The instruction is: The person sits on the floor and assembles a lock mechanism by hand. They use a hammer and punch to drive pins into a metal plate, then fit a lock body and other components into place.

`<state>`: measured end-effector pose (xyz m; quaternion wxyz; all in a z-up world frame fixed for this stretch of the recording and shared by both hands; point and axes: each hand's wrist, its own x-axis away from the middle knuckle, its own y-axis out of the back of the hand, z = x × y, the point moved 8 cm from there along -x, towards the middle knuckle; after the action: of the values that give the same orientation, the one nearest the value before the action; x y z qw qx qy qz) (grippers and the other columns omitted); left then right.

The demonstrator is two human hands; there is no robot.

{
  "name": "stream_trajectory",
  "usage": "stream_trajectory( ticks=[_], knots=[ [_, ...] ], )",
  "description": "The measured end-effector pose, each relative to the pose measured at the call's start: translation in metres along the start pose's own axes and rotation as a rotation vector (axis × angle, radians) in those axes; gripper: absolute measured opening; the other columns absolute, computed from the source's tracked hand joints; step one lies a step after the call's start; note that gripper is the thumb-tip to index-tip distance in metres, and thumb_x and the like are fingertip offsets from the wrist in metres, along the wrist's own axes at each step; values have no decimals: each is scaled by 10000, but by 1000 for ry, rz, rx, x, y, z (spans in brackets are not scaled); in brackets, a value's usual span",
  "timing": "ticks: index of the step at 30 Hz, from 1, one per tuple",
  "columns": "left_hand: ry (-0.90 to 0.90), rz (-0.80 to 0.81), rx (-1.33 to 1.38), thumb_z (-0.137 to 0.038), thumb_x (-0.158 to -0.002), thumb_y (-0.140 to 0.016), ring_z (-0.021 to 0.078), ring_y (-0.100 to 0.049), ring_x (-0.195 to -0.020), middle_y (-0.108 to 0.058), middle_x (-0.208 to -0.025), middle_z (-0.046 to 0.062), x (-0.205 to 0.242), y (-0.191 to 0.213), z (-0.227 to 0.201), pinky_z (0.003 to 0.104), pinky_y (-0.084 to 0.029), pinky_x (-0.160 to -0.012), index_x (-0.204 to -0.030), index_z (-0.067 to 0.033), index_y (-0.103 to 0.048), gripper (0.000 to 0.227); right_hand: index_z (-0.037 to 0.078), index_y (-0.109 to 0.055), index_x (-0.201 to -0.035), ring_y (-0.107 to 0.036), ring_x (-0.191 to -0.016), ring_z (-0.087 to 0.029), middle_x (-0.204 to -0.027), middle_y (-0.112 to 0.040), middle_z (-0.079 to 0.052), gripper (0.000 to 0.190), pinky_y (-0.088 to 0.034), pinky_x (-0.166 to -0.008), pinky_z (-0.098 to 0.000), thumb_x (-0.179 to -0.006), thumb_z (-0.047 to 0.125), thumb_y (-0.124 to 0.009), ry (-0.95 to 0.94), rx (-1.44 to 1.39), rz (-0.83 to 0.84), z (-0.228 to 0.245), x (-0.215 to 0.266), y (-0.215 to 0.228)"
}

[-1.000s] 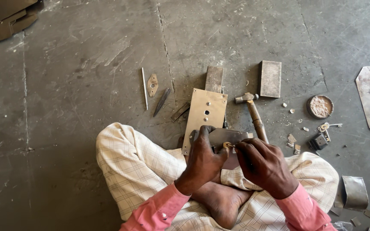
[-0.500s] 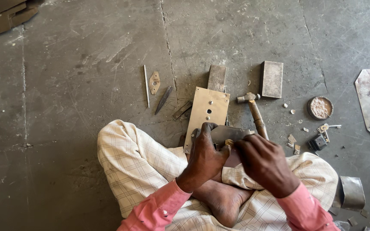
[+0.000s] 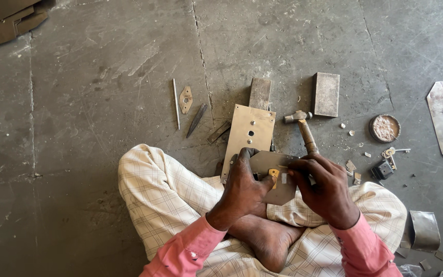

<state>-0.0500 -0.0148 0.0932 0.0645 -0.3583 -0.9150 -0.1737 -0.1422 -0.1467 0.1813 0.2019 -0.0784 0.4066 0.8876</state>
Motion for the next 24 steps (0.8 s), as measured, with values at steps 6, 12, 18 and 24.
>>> stream_trajectory(
  ticks=[6, 12, 18, 24],
  knots=[
    [42, 44, 8, -142, -753, -791, 325, -672, -1006, -636, -1111, 236, -1, -3, 2, 440, -572, -856, -1230, 45, -491, 594, 30, -725, -860, -663, -579, -216, -781, -687, -75, 101, -512, -521, -348, -827, 64, -814, -104, 83, 10, -12, -3, 0],
    [37, 26, -23, -136, -749, -802, 341, -675, -1015, -631, -1116, 253, -1, 2, -1, 444, -559, -882, -1221, 59, -499, 593, 18, -709, -907, -695, -683, -200, -858, -693, -78, 94, -545, -592, -328, -841, 21, -776, -6, -10, -58, -2, -2, 7],
    [71, 17, 63, -146, -761, -780, 312, -705, -1031, -689, -1123, 216, -5, 3, 3, 414, -563, -910, -1223, 47, -523, 563, 46, -735, -896, -727, -667, -184, -851, -717, -78, 127, -577, -568, -301, -782, -6, -716, -52, -141, 59, 3, 11, 7],
    [12, -33, 27, -138, -755, -793, 339, -697, -1031, -686, -1119, 230, -7, 0, 4, 435, -554, -910, -1215, 44, -536, 557, 19, -700, -958, -693, -728, -254, -871, -695, -108, 162, -566, -626, -371, -801, 10, -738, 69, -48, 142, 17, 18, -16]
  ],
)
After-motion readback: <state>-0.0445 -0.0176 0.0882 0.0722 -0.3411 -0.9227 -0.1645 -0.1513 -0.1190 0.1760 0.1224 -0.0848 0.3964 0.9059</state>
